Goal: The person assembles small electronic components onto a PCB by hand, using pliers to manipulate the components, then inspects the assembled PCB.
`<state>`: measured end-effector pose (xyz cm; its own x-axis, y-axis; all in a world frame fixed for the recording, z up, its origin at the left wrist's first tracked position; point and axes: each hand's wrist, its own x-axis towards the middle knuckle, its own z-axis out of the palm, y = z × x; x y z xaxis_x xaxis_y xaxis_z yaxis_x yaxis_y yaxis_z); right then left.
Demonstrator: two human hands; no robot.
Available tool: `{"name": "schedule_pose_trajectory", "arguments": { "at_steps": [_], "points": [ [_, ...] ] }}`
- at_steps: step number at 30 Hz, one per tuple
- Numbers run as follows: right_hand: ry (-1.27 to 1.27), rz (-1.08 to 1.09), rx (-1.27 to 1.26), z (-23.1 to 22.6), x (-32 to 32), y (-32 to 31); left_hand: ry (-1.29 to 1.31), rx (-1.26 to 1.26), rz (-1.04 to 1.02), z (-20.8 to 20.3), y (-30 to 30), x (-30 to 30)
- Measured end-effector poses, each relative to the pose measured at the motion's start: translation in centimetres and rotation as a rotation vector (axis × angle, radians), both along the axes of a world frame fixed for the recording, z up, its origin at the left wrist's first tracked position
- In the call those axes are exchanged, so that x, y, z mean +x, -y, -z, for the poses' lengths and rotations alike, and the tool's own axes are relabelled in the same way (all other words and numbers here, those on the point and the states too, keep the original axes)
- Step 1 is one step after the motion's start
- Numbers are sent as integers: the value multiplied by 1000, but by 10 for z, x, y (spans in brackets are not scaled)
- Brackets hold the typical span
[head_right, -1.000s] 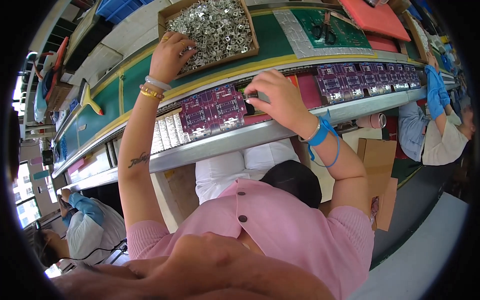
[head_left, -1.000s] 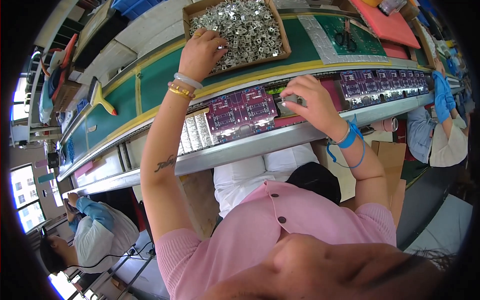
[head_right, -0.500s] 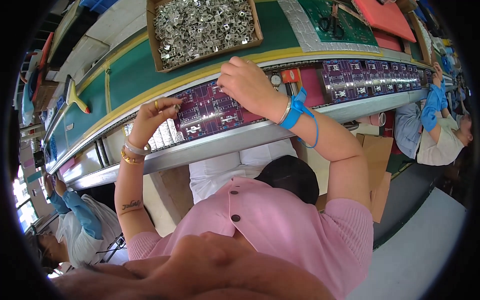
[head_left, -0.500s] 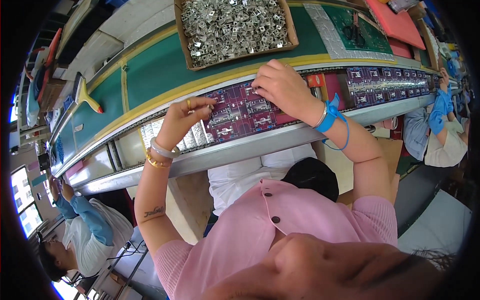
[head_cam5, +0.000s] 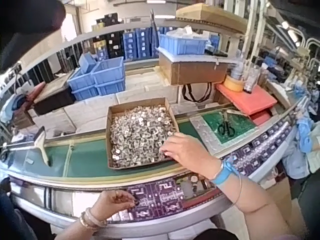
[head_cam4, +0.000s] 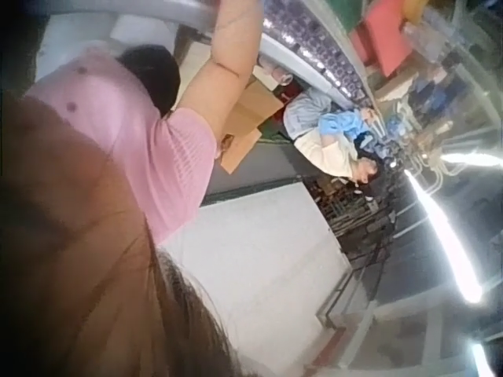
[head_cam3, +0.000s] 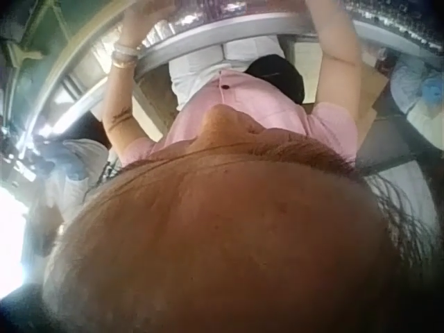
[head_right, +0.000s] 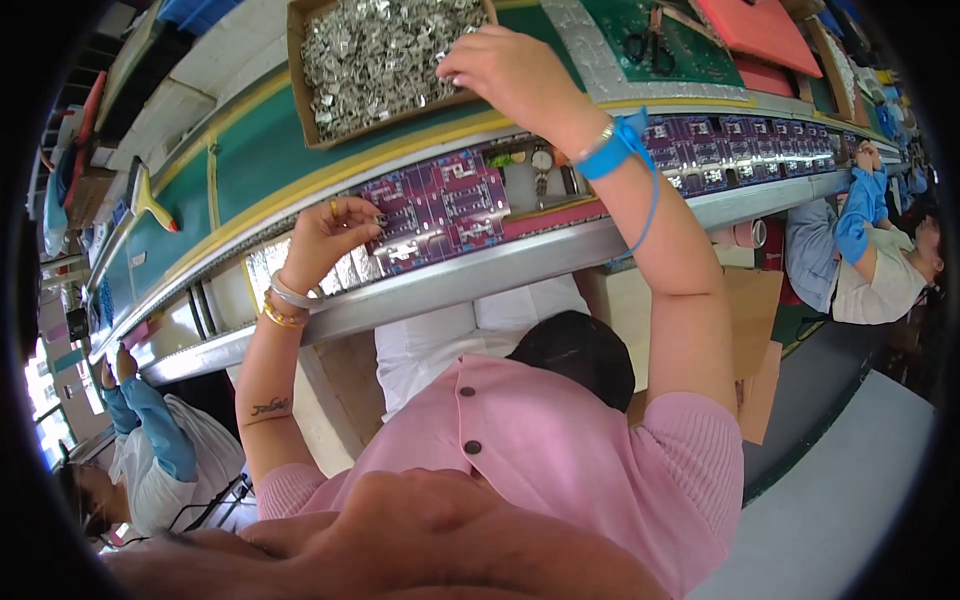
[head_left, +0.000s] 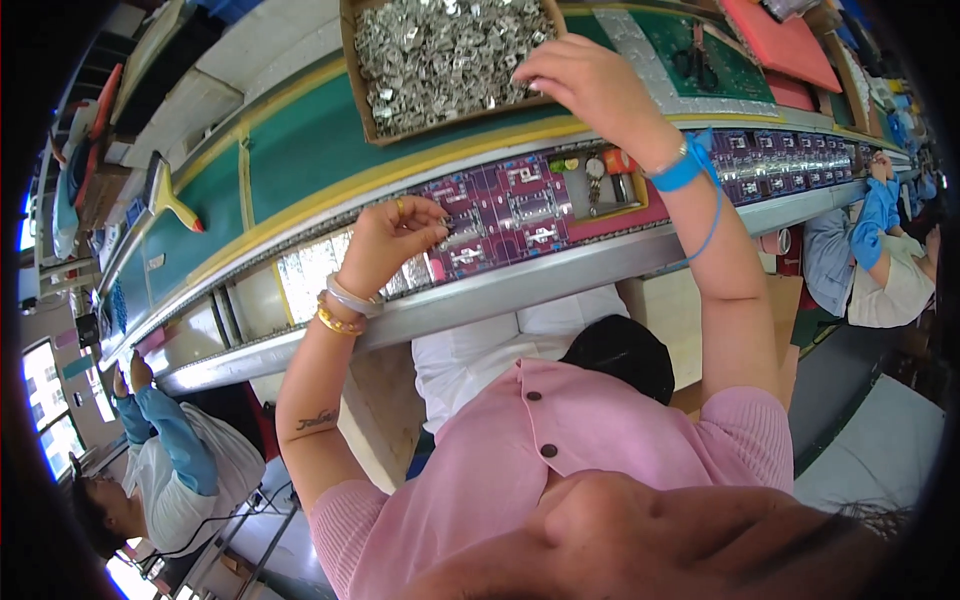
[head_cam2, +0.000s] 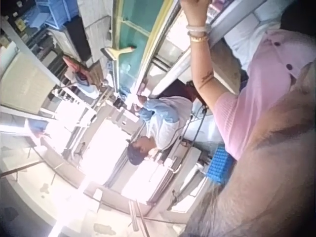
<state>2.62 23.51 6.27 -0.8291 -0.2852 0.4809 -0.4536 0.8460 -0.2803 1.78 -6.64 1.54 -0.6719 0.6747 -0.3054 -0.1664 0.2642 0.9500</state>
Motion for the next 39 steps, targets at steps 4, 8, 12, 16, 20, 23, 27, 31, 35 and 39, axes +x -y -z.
{"name": "schedule_pose_trajectory", "arguments": {
  "at_steps": [4,8,12,16,20,23,27,31,35,39],
  "points": [
    [4,-122,138,19,-25,-8,-646,-211,4,-18,-19,6],
    [90,-69,112,16,-26,-7,-1054,-306,48,-25,-32,8],
    [82,9,-22,15,-21,-10,-1078,-382,107,-25,-41,10],
    [10,-21,99,17,-24,-8,-1109,-441,126,-25,-44,8],
    [23,41,199,19,-29,0,-1152,-509,121,-25,-44,9],
    [-6,10,115,19,-26,-2,-1178,-522,132,-24,-43,9],
    [-18,25,-47,17,-19,-2,-1195,-508,122,-23,-44,10],
    [130,108,-350,11,-10,1,-1178,-486,115,-23,-44,11],
    [265,112,-581,12,-4,1,-1167,-438,106,-20,-43,9],
    [279,48,-742,17,2,6,-1124,-461,72,-19,-42,14]
  ]
}}
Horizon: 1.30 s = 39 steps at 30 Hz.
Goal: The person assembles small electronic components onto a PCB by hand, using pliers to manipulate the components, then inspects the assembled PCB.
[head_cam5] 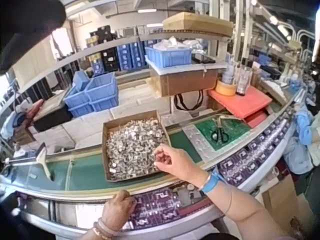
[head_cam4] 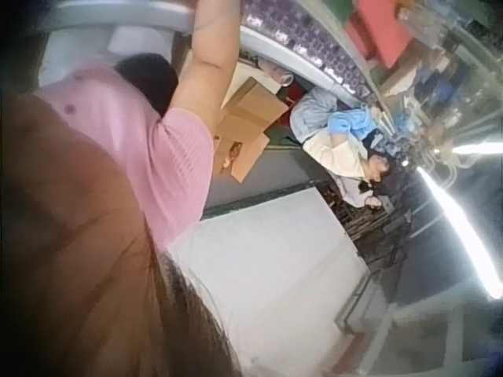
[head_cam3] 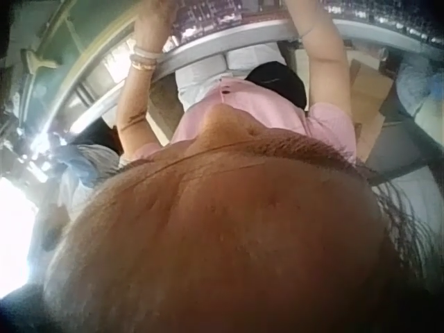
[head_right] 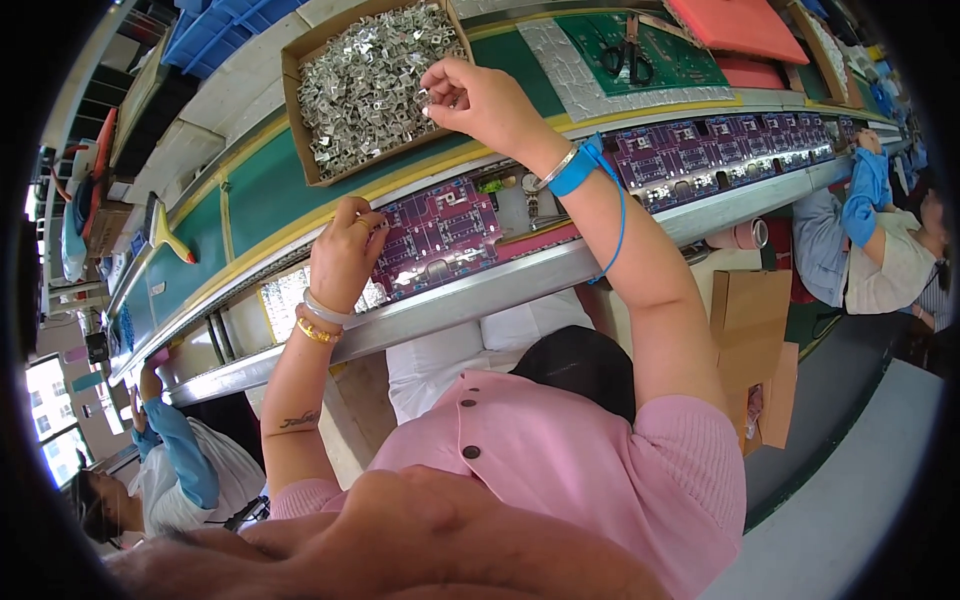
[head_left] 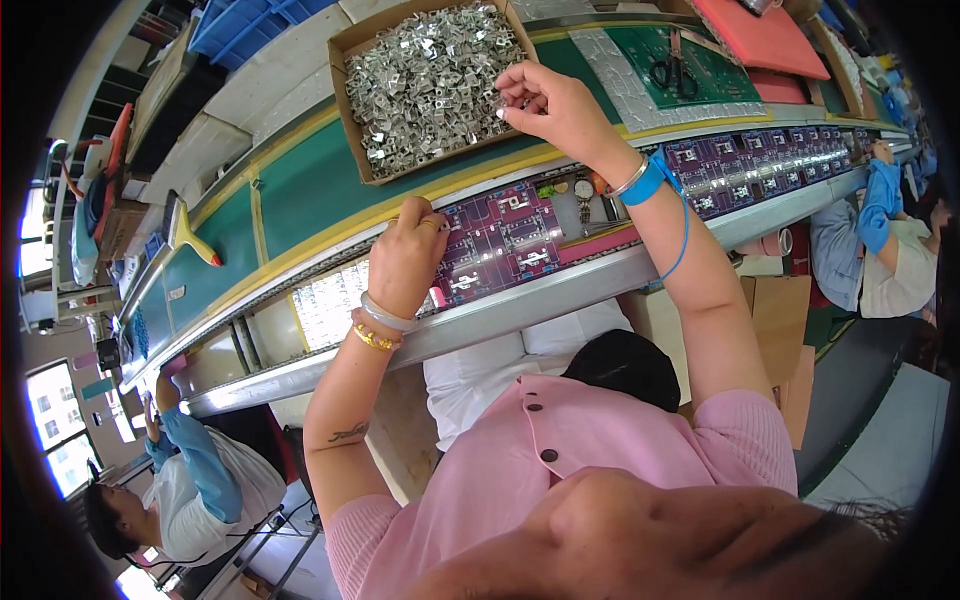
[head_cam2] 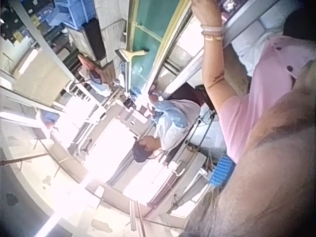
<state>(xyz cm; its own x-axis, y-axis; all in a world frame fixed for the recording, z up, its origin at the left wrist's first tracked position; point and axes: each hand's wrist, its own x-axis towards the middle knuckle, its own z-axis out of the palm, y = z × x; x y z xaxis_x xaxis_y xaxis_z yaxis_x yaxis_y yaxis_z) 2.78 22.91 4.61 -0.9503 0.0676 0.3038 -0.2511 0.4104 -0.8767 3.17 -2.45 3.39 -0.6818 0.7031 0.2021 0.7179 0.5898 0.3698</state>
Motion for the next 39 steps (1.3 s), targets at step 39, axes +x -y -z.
{"name": "schedule_pose_trajectory", "arguments": {
  "at_steps": [39],
  "points": [
    [-182,-12,-46,-7,27,11,-170,130,-14,-31,-25,-56]
  ]
}}
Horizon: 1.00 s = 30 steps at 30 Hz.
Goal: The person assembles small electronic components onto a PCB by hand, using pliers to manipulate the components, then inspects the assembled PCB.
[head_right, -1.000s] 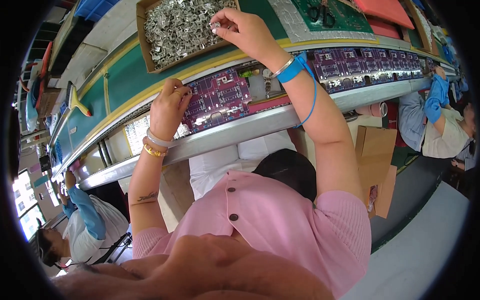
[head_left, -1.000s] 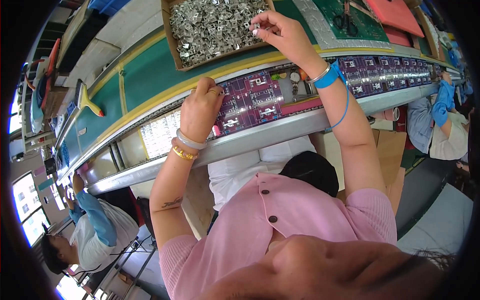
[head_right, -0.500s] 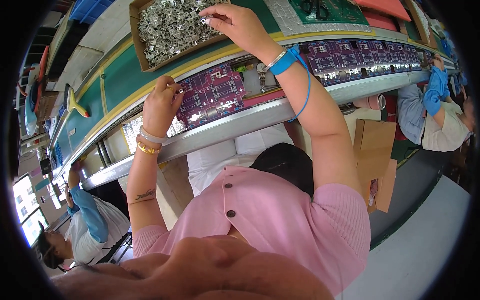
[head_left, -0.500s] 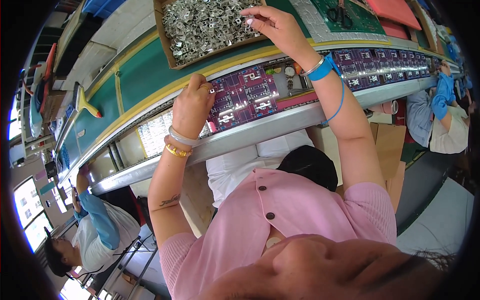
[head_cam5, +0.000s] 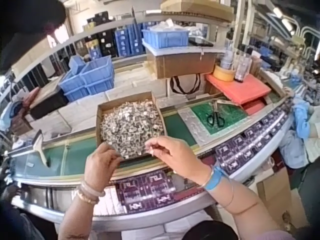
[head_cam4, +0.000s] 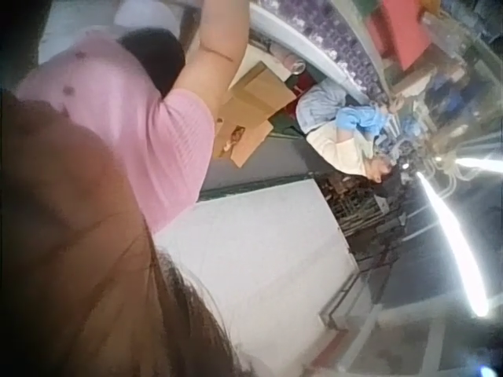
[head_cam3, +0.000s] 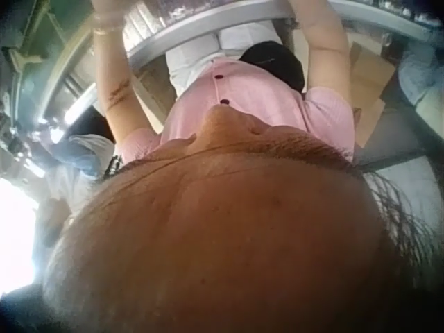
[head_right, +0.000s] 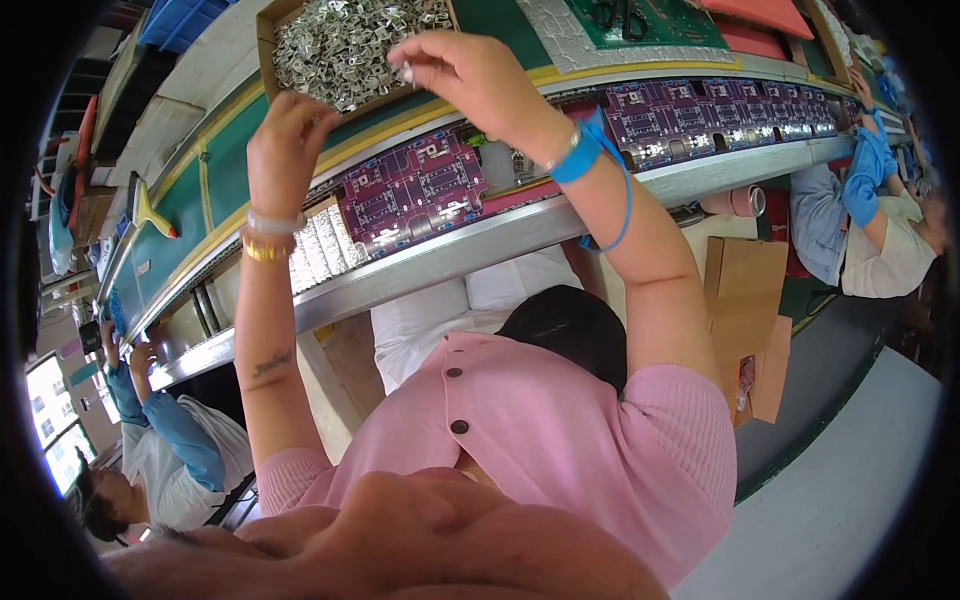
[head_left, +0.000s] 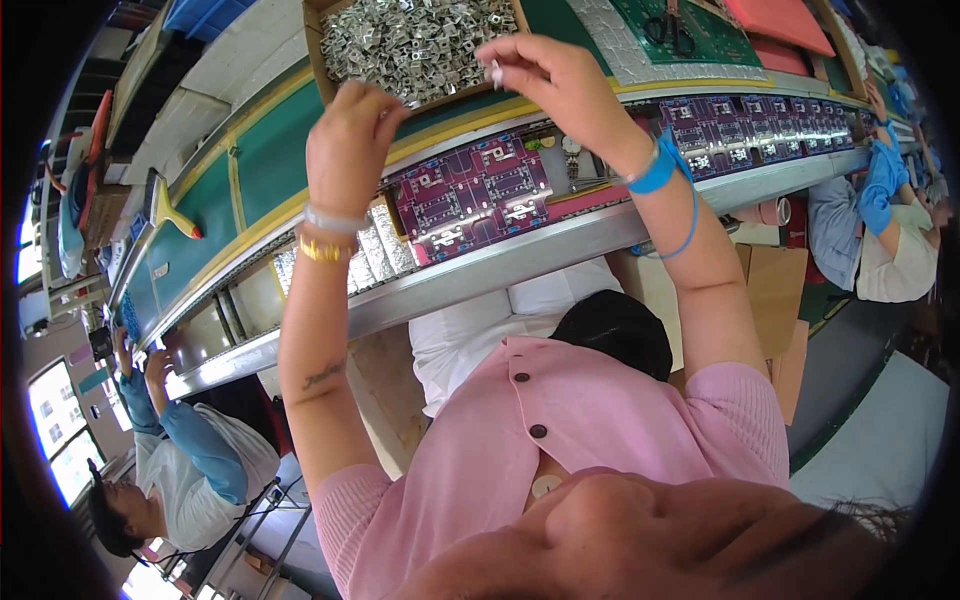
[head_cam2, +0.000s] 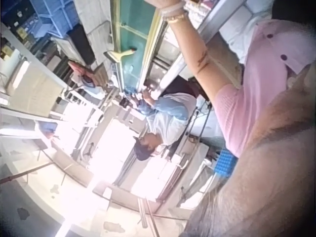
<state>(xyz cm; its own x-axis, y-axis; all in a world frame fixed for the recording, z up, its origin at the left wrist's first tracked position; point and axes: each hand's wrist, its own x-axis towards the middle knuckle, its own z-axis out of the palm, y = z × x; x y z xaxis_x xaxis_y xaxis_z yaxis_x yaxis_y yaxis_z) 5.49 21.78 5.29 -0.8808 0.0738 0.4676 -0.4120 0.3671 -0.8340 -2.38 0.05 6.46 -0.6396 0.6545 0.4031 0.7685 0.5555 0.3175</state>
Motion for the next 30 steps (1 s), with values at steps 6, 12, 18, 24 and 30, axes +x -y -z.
{"name": "schedule_pose_trajectory", "arguments": {
  "at_steps": [6,12,18,24,30],
  "points": [
    [229,23,262,-12,69,9,159,9,117,15,-17,-44],
    [67,-2,587,12,102,24,179,11,7,9,-16,-34],
    [76,-14,787,26,96,32,232,202,17,1,-6,-11],
    [-82,-7,897,37,91,36,748,303,207,7,20,16],
    [-29,98,522,29,114,48,1070,286,139,30,41,39]
  ]
}}
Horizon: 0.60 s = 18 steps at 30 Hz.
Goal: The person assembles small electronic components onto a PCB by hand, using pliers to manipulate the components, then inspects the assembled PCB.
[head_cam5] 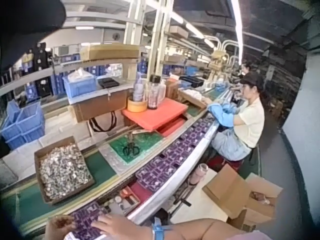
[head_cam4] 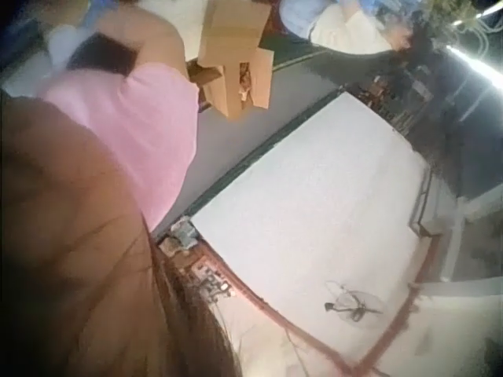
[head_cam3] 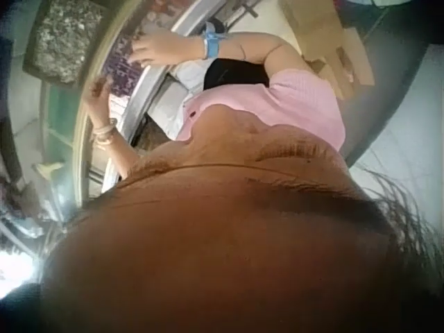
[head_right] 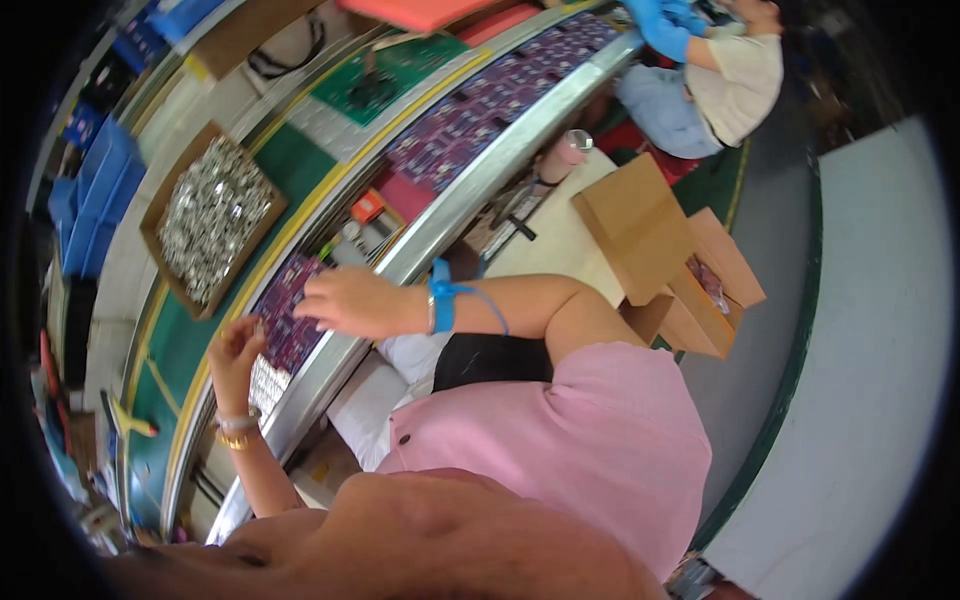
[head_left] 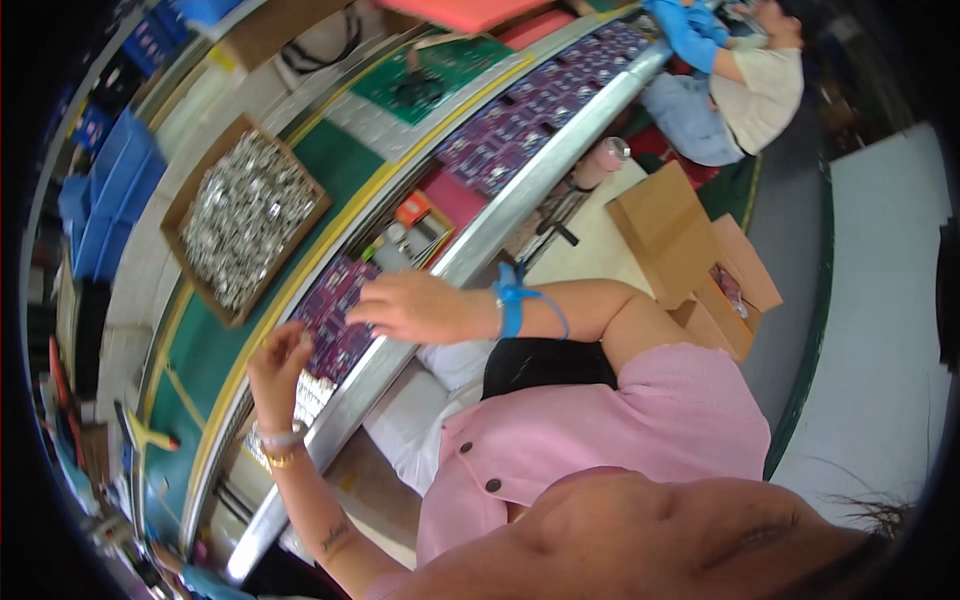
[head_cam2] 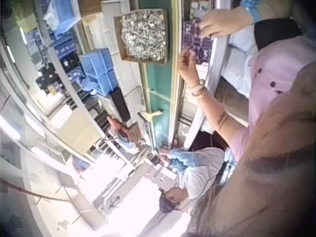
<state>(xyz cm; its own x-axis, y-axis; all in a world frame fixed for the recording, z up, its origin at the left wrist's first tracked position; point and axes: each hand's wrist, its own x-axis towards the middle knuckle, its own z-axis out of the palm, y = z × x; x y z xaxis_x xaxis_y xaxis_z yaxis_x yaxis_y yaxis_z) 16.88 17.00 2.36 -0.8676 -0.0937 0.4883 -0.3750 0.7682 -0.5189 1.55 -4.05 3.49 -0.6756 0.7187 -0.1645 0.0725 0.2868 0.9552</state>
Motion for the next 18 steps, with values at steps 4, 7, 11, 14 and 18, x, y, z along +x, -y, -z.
{"name": "schedule_pose_trajectory", "arguments": {
  "at_steps": [4,7,11,14,18],
  "points": [
    [-105,27,-43,10,2,6,73,11,-44,4,9,17],
    [-158,36,-76,16,-3,1,-233,1,70,6,17,22],
    [-135,86,-264,16,-2,-1,-239,-147,-114,0,20,42],
    [-45,111,-296,10,-1,-4,-504,-110,-89,-1,18,51],
    [-16,74,-354,12,-1,-6,-691,-159,-107,-3,7,62]
  ]
}}
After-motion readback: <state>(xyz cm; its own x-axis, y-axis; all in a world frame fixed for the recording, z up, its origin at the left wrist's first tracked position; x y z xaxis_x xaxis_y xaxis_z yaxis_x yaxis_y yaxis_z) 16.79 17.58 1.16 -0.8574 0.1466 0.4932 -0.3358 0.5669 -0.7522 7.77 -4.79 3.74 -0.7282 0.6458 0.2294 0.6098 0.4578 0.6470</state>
